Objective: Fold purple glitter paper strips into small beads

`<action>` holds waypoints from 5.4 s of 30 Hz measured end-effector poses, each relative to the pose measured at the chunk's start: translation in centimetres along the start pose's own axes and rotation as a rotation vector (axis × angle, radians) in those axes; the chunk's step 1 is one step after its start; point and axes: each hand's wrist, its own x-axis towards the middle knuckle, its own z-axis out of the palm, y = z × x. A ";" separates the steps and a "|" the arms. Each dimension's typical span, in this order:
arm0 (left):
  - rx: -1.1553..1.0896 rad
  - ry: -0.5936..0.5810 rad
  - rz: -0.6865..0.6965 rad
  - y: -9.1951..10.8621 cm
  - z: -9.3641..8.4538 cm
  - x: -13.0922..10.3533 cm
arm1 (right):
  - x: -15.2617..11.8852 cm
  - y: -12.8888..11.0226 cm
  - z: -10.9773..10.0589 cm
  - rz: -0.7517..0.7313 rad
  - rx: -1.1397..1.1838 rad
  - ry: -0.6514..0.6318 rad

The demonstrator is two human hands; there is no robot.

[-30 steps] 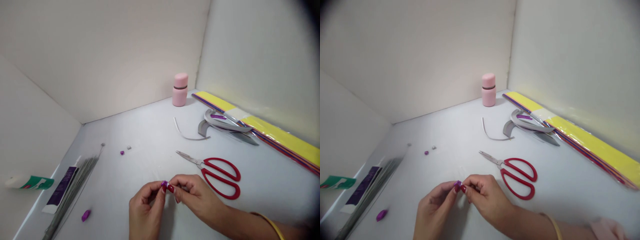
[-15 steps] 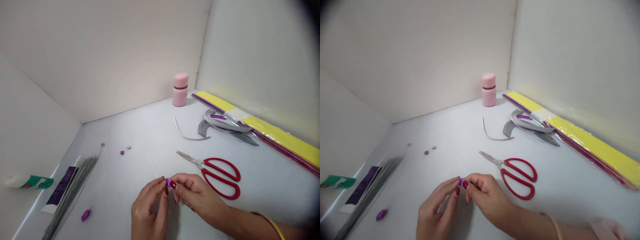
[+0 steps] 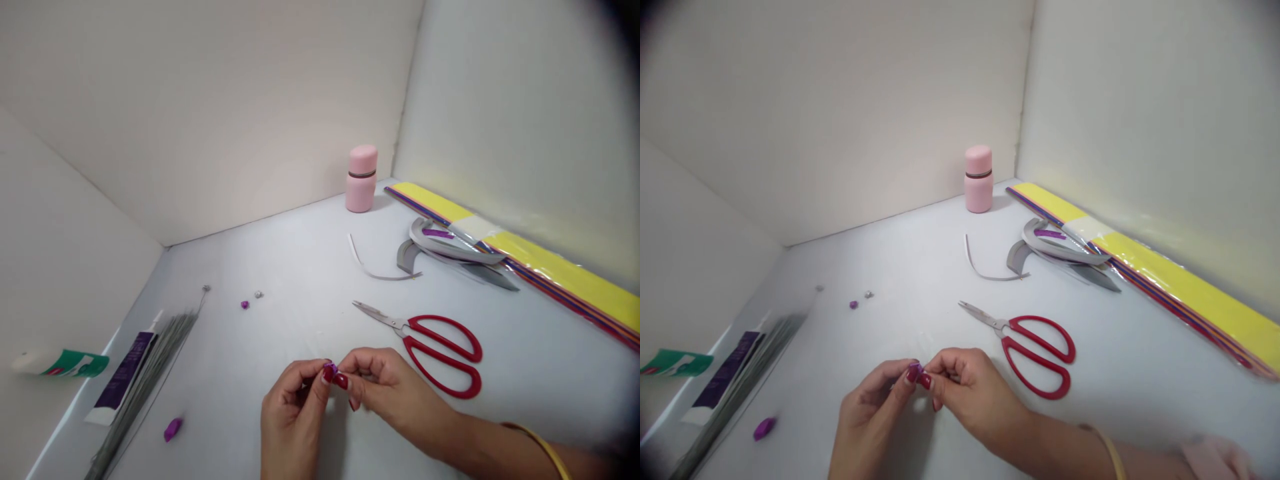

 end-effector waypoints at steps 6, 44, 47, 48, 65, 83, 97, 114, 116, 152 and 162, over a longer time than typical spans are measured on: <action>0.240 0.022 0.369 -0.6 0.0 -0.3 | -0.1 -0.2 0.1 0.127 0.068 0.009; -0.056 0.042 -0.132 0.8 0.4 0.1 | 0.0 0.0 -0.3 0.104 -0.010 0.064; 0.046 0.060 -0.010 0.7 0.4 -0.1 | -0.1 0.0 -0.2 0.096 -0.014 0.053; 0.094 0.071 0.041 0.5 0.4 -0.2 | -0.1 0.0 -0.2 0.096 -0.011 0.050; 0.423 0.076 0.658 -0.9 0.3 -0.5 | 0.0 0.0 -0.2 0.073 0.166 0.020; -0.226 0.044 -0.201 0.0 0.3 0.3 | 0.0 -0.1 -0.2 0.134 0.091 0.003; -0.280 0.183 -0.221 -0.2 1.1 0.2 | 0.1 0.0 0.0 0.118 0.136 0.009; 0.399 0.115 0.709 -1.2 0.1 -0.3 | -0.2 0.2 -0.1 0.148 0.296 -0.011; 0.404 0.091 0.689 -1.2 0.2 -0.3 | -0.1 0.2 -0.2 0.131 0.310 -0.006; -0.123 -0.076 -0.145 0.3 0.1 0.3 | -0.1 -0.3 -0.2 0.054 0.094 0.013; -0.201 0.039 -0.175 0.3 0.3 0.2 | 0.0 -0.1 -0.1 0.064 0.090 -0.008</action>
